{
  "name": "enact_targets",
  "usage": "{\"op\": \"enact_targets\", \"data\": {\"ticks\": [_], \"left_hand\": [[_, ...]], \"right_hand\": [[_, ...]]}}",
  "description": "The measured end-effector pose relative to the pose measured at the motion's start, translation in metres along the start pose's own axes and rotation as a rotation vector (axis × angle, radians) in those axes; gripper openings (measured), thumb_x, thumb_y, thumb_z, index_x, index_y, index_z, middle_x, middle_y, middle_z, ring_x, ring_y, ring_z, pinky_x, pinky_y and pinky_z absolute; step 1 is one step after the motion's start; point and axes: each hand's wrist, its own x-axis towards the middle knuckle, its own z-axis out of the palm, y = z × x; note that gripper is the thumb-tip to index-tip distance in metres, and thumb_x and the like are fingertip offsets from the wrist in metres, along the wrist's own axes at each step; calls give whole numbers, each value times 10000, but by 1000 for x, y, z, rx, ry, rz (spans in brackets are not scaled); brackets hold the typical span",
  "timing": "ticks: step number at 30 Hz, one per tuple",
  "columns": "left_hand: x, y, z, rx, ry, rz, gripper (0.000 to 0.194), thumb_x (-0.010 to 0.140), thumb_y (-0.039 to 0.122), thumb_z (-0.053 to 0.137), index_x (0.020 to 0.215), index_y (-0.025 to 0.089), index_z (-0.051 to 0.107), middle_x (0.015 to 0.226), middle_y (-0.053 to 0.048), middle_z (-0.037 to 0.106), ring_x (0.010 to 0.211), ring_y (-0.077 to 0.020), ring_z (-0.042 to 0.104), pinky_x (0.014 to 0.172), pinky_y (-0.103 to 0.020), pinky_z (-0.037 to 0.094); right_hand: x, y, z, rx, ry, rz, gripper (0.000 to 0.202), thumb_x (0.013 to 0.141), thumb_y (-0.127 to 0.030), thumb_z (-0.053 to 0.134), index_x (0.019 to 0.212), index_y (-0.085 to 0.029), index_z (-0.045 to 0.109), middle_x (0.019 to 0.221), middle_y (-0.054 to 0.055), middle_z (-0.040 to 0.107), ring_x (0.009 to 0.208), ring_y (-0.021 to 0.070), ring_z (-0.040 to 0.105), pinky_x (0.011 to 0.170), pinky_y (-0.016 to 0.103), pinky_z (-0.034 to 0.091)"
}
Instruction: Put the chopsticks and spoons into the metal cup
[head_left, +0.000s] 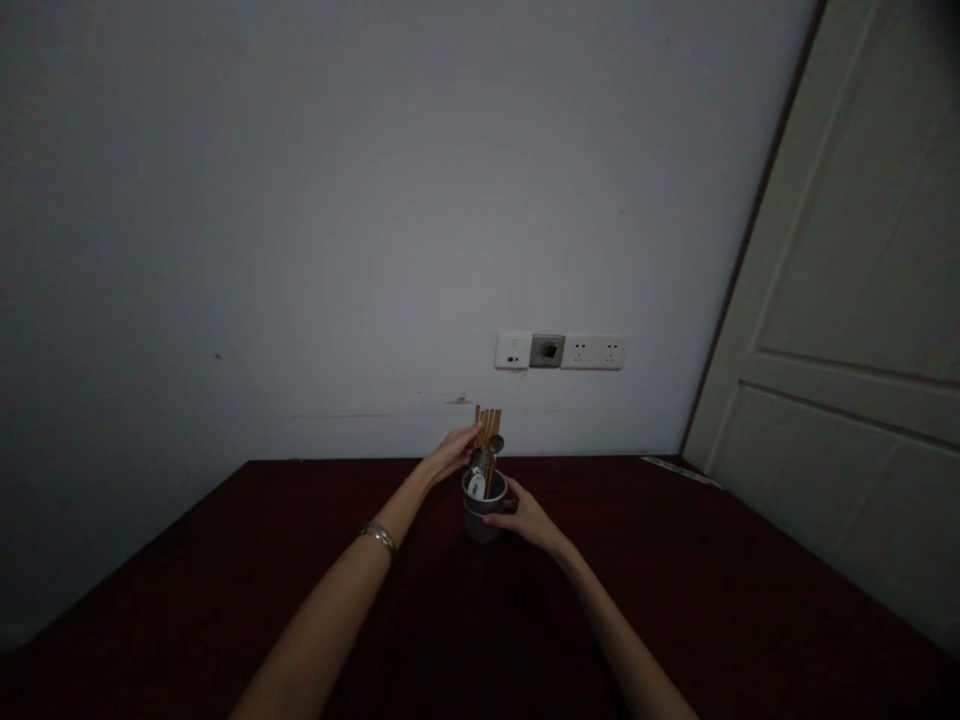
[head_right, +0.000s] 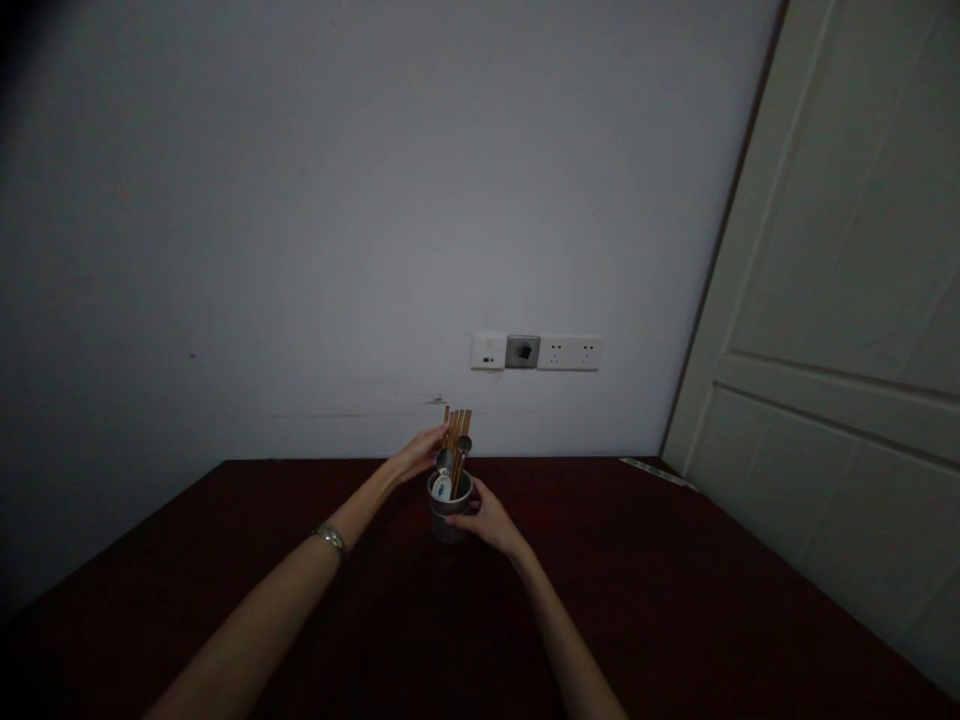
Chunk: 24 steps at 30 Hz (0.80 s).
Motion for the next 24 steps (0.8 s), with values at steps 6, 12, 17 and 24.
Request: {"op": "enact_targets", "data": {"ticks": [6,12,17,24], "left_hand": [[-28,-19,-26,-18,243,35,459,770,500,514,1064,148,529,1052,-149,622,876,-191,618,722,-286,466],[-62,-49,-56,229,533,116,405,721,460,526,941,125,586,981,-141,651,915,-211,613,668,-258,463],[-87,-62,-69,423,594,187,336,714,400,523,862,116,624,871,-113,679,886,-217,619,673,-274,470],[-109,-76,-73,686,489,281,176,725,225,505,809,146,638,896,-64,675,900,-177,604,875,-314,429]], "right_hand": [[-5,-3,-13,-48,-42,96,858,509,-321,786,1259,-196,386,1205,123,539,1047,233,550,889,391,436],[-17,1,-47,-361,187,247,516,700,-294,603,1176,-126,494,1107,152,591,915,231,608,762,370,490],[-42,4,-50,-819,271,80,380,750,-204,480,1104,-104,573,1121,138,599,1054,222,548,947,345,386],[-79,14,-26,-1205,163,122,494,796,-302,470,1235,-77,480,1316,173,443,1245,284,362,1011,391,295]]}}
